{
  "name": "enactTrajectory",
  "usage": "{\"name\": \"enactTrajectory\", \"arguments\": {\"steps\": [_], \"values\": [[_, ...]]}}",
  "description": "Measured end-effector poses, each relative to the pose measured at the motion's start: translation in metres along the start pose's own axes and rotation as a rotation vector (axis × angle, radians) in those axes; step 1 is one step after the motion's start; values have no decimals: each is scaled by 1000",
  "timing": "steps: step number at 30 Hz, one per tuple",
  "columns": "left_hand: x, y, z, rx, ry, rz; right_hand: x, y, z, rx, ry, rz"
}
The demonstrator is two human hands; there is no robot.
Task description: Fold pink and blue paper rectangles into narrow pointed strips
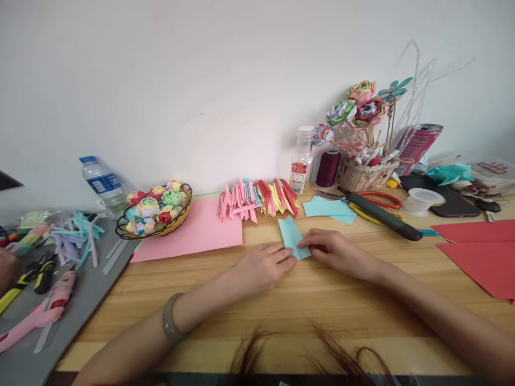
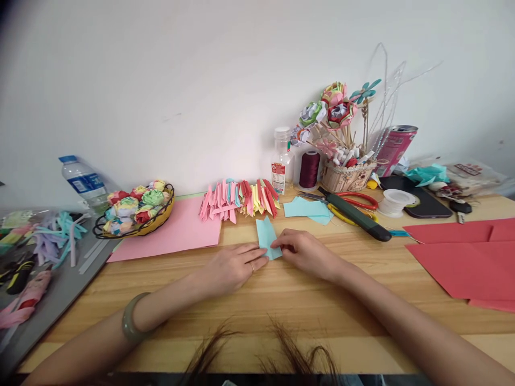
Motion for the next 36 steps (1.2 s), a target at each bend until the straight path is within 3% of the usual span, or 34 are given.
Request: {"name": "enactTrajectory", "arguments": {"steps": [10,17,27,36], "values": [[-3,1,1,-181,-51,29,8,8,-2,198,89,-43],[-7,5,7,-285,-83,38,6,13,-2,230,-11,-58],[-8,2,11,-139,-53,41,9,11,-3,269,87,-151],[-21,7,5,-219,-70,149,13,4,-3,222,3,-126]]}}
Point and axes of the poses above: each hand's wrist, its own z-axis towards the middle knuckle, its own y-axis out of the back of the hand, x = y × z, the point moved 4 cm from there along z, towards the middle knuckle, and after that the axes turned 7 degrees about -x, right-handed, at the moved point
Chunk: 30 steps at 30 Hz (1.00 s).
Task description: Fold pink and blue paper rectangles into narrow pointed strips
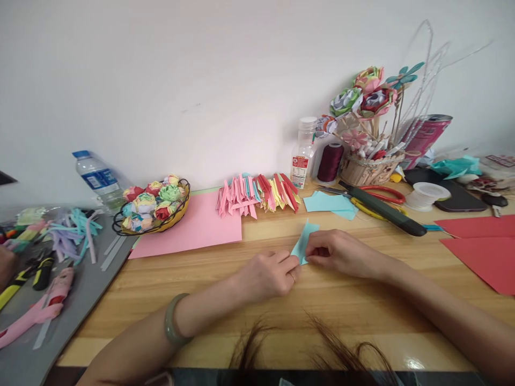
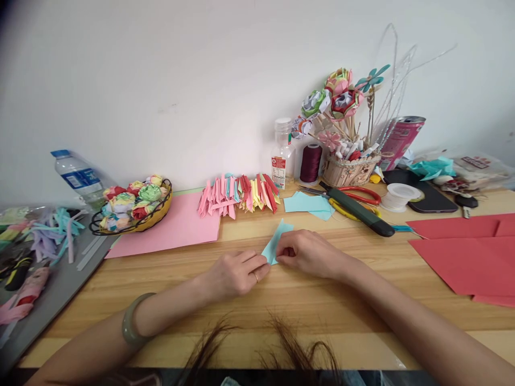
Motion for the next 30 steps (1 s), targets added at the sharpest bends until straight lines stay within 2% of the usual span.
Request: {"name": "enactTrajectory", "arguments": {"steps": [12,24,30], "values": [[-7,5,1,-18,-16,13,-1,-2,5,47,-112,-114],[-5,0,-2,202,45,16,5,0,4,48,-87,-157],[-5,-1,-2,252,67,4,6,1,5,59,-103,-179]]}}
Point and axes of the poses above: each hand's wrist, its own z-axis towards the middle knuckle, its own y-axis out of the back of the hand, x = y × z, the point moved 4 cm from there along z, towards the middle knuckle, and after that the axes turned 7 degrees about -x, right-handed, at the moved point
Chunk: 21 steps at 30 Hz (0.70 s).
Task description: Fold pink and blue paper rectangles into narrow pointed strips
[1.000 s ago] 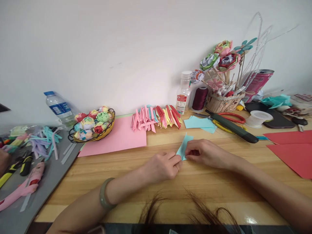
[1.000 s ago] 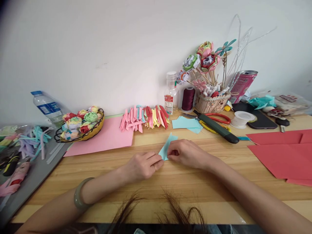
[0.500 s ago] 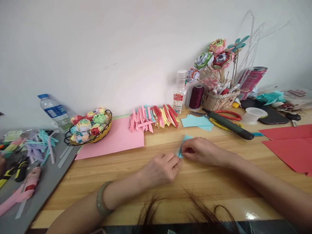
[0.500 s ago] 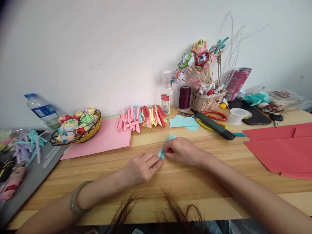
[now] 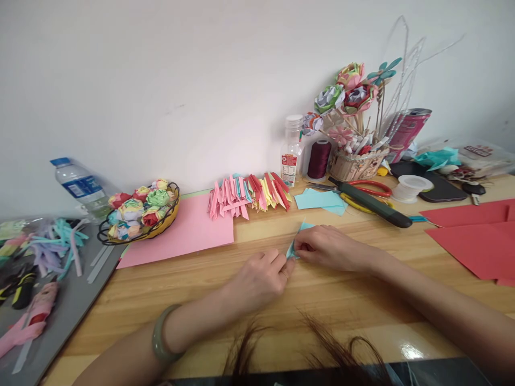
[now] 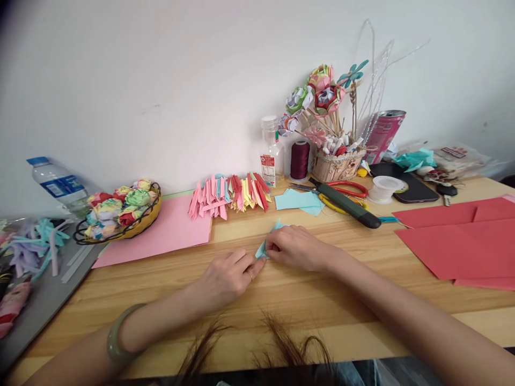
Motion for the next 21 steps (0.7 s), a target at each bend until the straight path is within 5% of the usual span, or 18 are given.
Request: {"name": "enactTrajectory", "arguments": {"steps": [17,21], "values": [[-1,1,3,86,20,-23,-7,-9,4,-47,-37,36],[6,0,1,84,73,-41,-8,-5,-3,-67,74,55]]}}
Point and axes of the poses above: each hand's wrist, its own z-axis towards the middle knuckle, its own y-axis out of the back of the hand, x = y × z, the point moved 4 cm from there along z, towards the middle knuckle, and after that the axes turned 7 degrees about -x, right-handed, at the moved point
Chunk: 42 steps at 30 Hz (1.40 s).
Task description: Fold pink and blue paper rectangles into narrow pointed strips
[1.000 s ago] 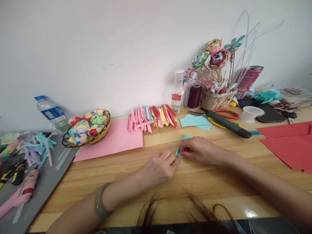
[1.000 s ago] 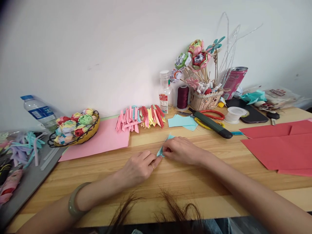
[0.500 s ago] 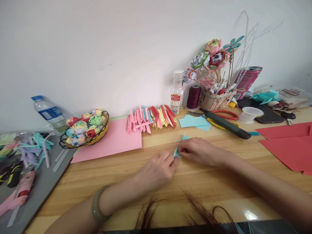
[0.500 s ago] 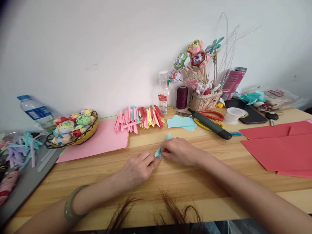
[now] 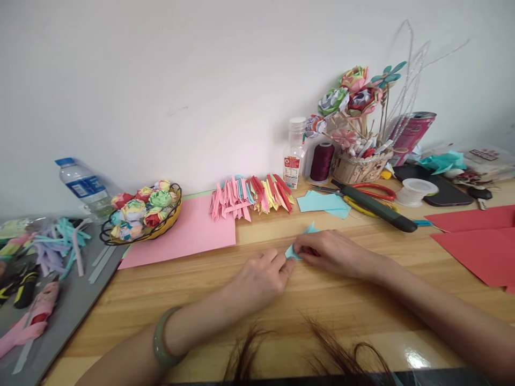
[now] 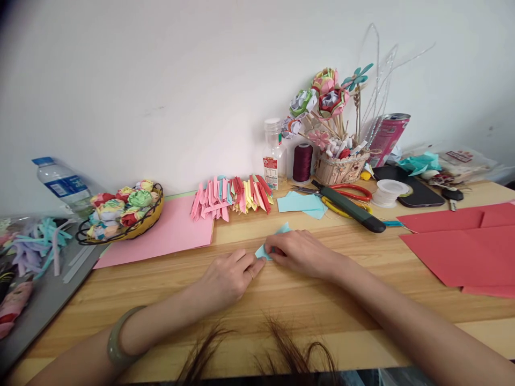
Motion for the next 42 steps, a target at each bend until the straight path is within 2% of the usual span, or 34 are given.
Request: {"name": "enactTrajectory", "arguments": {"steps": [7,10,14,17,21,23,27,32,37,42], "values": [[17,-1,-1,22,159,14,28,3,-13,61,238,-142],[16,-1,-1,-33,173,-54,38,-2,-14,69,229,-143],[13,-1,-3,-110,102,-191,37,-6,-13,29,194,-111],[16,-3,-5,-126,79,-215,26,-7,-9,-64,93,-92],[20,-8,-4,-194,36,-175,5,-5,-3,-264,-244,-69],[21,-10,-3,-251,10,-152,0,-5,-1,-269,-330,-25],[23,-11,-2,-308,-12,-133,0,-8,5,-209,-335,44],[24,-8,0,-294,-21,-124,-1,-12,10,-219,-352,36],[23,-7,-1,-263,-30,-40,2,-15,10,-275,-235,-22],[22,-11,-4,-220,-27,-3,9,-17,2,-356,16,-230]]}}
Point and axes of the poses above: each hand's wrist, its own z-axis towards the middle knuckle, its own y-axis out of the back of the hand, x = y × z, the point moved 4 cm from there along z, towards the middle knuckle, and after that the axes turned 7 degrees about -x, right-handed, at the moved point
